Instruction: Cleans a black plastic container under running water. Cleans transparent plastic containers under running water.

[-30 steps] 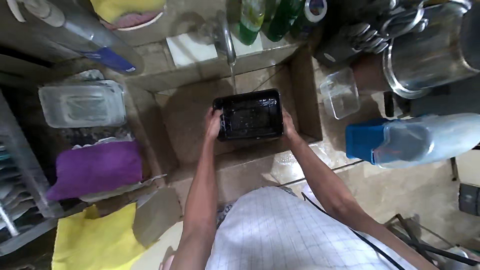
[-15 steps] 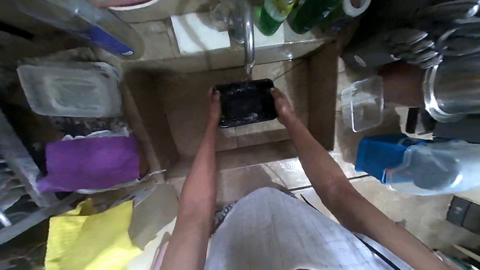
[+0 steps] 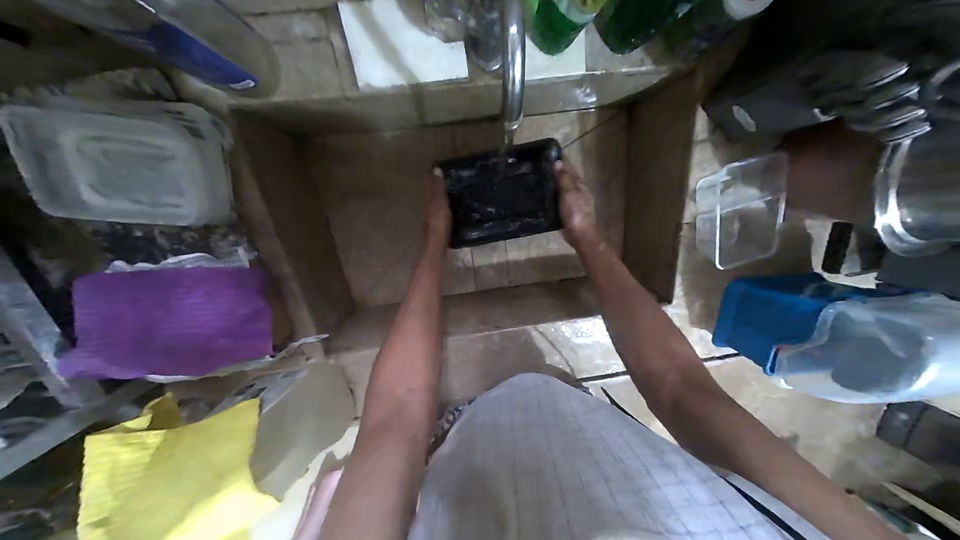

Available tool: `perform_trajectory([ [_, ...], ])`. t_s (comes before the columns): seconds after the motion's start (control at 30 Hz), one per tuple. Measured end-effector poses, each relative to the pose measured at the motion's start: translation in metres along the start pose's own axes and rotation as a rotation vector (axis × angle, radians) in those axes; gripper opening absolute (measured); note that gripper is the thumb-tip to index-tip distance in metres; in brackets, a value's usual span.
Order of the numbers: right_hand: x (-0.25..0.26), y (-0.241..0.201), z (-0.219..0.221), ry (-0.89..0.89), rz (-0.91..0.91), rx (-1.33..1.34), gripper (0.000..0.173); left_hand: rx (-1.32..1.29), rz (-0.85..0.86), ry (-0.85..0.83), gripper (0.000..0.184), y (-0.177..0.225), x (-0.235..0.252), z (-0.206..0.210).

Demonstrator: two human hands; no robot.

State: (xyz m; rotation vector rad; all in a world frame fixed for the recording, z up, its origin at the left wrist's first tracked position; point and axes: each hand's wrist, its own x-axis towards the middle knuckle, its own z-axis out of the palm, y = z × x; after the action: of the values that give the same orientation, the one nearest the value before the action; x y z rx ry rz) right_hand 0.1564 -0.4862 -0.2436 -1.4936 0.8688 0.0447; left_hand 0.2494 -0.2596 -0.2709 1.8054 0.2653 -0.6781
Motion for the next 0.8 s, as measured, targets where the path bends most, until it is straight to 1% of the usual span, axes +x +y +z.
perform_trajectory([
  [0.07,-0.003,0.005,0.028,-0.054,-0.115,0.033,0.053,0.018,-0.016,0.069,0.066,-0.002,-0.003,-0.027],
  [0.13,-0.008,0.000,0.034,-0.071,-0.149,0.020,0.054,0.042,-0.024,0.112,0.065,0.008,-0.006,-0.032],
  [0.2,-0.013,-0.012,0.015,-0.017,-0.125,-0.049,0.056,0.051,-0.018,0.109,0.064,0.017,-0.004,-0.011],
  [0.27,-0.011,-0.018,-0.017,0.068,-0.127,-0.074,0.056,0.042,0.005,0.040,0.061,0.019,0.005,0.021],
  [0.33,-0.004,-0.012,-0.046,0.115,-0.152,-0.047,0.056,-0.003,0.024,-0.036,0.059,0.021,0.008,0.049],
  [0.4,-0.001,-0.008,-0.052,0.132,-0.158,-0.028,0.056,-0.034,0.034,-0.059,0.058,0.019,0.011,0.057],
  [0.43,-0.002,-0.007,-0.044,0.133,-0.134,-0.025,0.056,-0.023,0.028,-0.045,0.059,0.016,0.014,0.053],
  [0.47,-0.004,-0.006,-0.030,0.124,-0.100,-0.025,0.058,0.009,0.005,-0.029,0.062,0.013,0.016,0.041],
  [0.53,-0.010,-0.001,0.007,0.072,-0.037,-0.019,0.060,0.099,-0.019,-0.007,0.066,0.012,0.015,0.002],
  [0.6,-0.009,0.011,0.044,-0.041,-0.018,0.016,0.062,0.138,0.032,0.055,0.065,0.011,0.011,-0.043],
  [0.67,-0.008,0.021,0.078,-0.116,-0.011,0.056,0.063,0.177,0.093,0.125,0.061,0.013,0.008,-0.085],
  [0.73,-0.014,0.022,0.106,-0.163,-0.122,0.074,0.057,0.236,0.157,0.206,0.059,0.016,0.005,-0.117],
  [0.77,-0.023,0.016,0.115,-0.207,-0.219,0.060,0.058,0.246,0.178,0.257,0.059,0.015,0.004,-0.129],
  [0.8,-0.035,0.004,0.123,-0.261,-0.327,0.001,0.063,0.221,0.159,0.308,0.061,0.012,0.005,-0.138],
])
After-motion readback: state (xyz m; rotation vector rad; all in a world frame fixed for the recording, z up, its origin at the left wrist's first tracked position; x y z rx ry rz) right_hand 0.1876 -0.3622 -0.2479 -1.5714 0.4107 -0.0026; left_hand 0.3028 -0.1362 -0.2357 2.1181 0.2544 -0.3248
